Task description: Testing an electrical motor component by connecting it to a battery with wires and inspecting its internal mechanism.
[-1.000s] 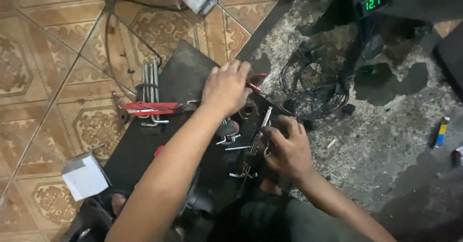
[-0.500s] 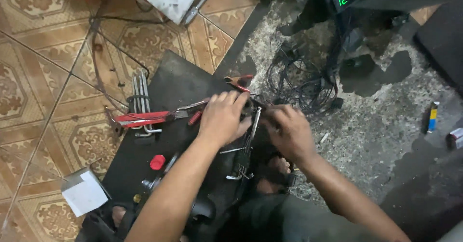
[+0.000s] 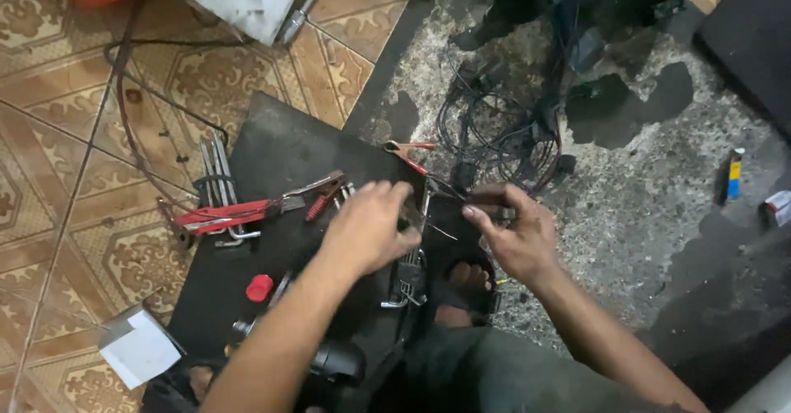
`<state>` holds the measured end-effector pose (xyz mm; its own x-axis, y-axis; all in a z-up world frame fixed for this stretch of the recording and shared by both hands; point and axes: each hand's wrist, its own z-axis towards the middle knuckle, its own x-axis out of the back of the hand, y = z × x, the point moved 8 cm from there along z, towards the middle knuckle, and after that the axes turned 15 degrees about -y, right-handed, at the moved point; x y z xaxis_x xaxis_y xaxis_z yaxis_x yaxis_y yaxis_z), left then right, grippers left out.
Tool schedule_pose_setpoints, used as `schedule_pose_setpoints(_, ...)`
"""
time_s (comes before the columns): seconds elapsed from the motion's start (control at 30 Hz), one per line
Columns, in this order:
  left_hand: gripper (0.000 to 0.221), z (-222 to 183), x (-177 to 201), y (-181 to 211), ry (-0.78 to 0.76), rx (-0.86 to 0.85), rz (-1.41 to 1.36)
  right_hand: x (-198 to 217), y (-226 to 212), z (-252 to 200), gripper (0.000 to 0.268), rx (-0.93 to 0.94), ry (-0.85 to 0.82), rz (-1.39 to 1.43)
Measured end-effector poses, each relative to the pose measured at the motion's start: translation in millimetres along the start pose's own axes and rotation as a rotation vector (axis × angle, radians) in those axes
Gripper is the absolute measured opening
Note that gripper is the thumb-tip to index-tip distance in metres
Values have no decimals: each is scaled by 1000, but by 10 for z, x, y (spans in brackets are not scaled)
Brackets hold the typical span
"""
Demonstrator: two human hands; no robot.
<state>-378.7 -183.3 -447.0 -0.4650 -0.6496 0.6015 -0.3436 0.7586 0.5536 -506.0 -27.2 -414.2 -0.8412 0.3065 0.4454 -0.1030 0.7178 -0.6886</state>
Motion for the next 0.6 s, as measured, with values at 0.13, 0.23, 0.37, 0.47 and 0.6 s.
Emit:
schedule_pose_setpoints(0.13, 66, -404, 61, 201, 437, -134, -265, 156, -114, -210, 28, 69, 26, 76)
schedule_pose_setpoints(0.23, 64, -670, 225, 305, 661, -152, -343, 356, -194, -407, 30, 228, 90, 125)
schedule_pose_setpoints(0.37, 72, -811, 433, 513, 598, -259, -159, 116, -72, -351, 35, 183, -114, -14)
schedule_pose_setpoints(0.47, 92, -595, 153, 556, 424, -244, 70, -64, 150, -402, 31, -39, -229, -118)
schedule_pose_setpoints(0.6, 49, -151, -138, 657, 253, -216, 72, -84, 397, -692, 32, 26, -11, -254)
